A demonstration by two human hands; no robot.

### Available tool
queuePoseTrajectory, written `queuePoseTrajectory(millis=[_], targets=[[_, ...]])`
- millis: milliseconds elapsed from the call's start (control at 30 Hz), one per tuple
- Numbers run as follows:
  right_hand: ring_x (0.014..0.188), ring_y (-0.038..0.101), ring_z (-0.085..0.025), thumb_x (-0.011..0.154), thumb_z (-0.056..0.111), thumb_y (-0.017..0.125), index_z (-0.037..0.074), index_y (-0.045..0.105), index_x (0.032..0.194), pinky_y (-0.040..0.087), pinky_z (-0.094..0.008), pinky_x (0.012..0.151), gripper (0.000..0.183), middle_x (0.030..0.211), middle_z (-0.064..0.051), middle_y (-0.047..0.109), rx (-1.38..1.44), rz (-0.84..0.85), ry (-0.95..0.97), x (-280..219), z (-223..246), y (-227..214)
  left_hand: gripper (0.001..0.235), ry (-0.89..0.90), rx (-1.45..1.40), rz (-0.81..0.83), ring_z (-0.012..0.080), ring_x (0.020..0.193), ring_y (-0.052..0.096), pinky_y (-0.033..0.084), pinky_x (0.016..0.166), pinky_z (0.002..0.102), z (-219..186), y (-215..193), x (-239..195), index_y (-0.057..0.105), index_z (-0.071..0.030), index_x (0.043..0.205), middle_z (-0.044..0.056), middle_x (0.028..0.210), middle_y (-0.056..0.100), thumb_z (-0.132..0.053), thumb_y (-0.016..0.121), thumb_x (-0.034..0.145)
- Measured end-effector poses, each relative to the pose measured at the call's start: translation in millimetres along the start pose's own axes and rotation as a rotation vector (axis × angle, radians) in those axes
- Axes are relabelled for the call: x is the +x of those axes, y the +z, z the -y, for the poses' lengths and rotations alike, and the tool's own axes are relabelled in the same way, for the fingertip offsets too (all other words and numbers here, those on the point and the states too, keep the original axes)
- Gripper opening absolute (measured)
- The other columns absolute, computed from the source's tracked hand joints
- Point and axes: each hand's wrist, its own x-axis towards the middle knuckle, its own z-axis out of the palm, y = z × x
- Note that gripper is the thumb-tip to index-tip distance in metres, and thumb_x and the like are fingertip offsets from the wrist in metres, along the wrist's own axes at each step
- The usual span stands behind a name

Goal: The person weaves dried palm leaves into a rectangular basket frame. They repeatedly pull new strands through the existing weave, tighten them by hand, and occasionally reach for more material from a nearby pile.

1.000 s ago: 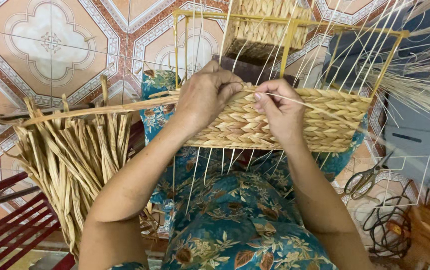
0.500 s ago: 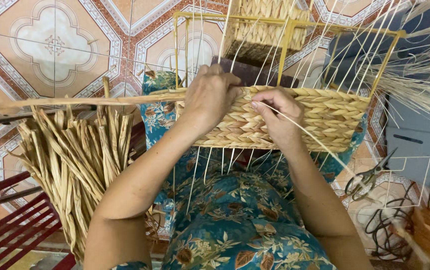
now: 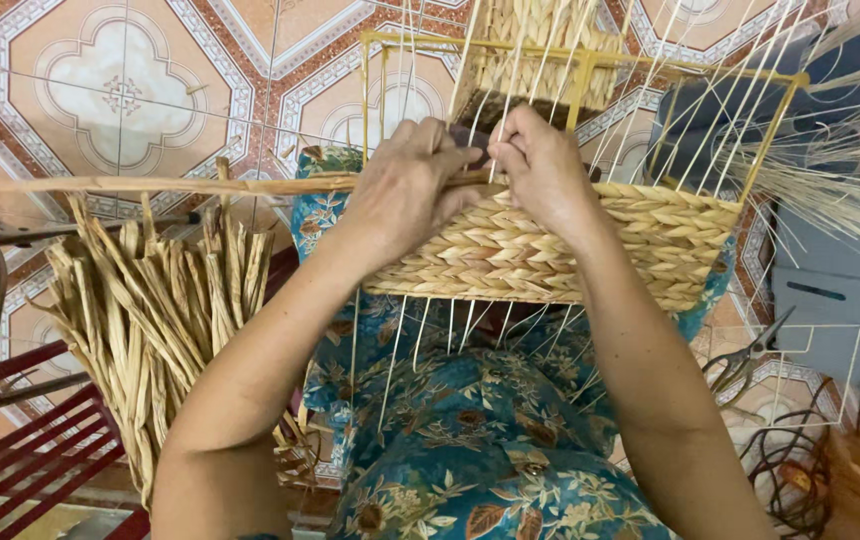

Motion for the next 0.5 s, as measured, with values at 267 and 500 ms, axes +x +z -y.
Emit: queuePoseTrajectory(millis=[267,500], targets=[[0.057,0.064,-0.013,0.104,0.014,0.061,0.006,0.064,0.101,0.051,-0.027,0.046,0.009,0.083,-0.007,0.074,0.073,-0.209,-0.083,-13.3,3.3,-10.3,0.017,0.014,0.351,0.349,0.0268,0.088,0.069,0.056,0.068,0.04,-10.3,-11.6,12.5,0.073,-0.011,0.106,0.009,0.098,0.068,-0.016,0.069,0.091],[0.069,0.068,-0.014,0.092,0.013,0.079,0.008,0.076,0.108,0.056,-0.029,0.061,0.018,0.088,-0.008,0.075,-0.243,-0.269,-0.756,-21.7,-3.4,10.7,0.013,0.158,0.425,-0.005,0.028,0.084,0.067,0.056,0.066,0.043,5.1,-41.1,26.4,0.078,-0.015,0.083,0.006,0.081,0.07,-0.028,0.077,0.078]])
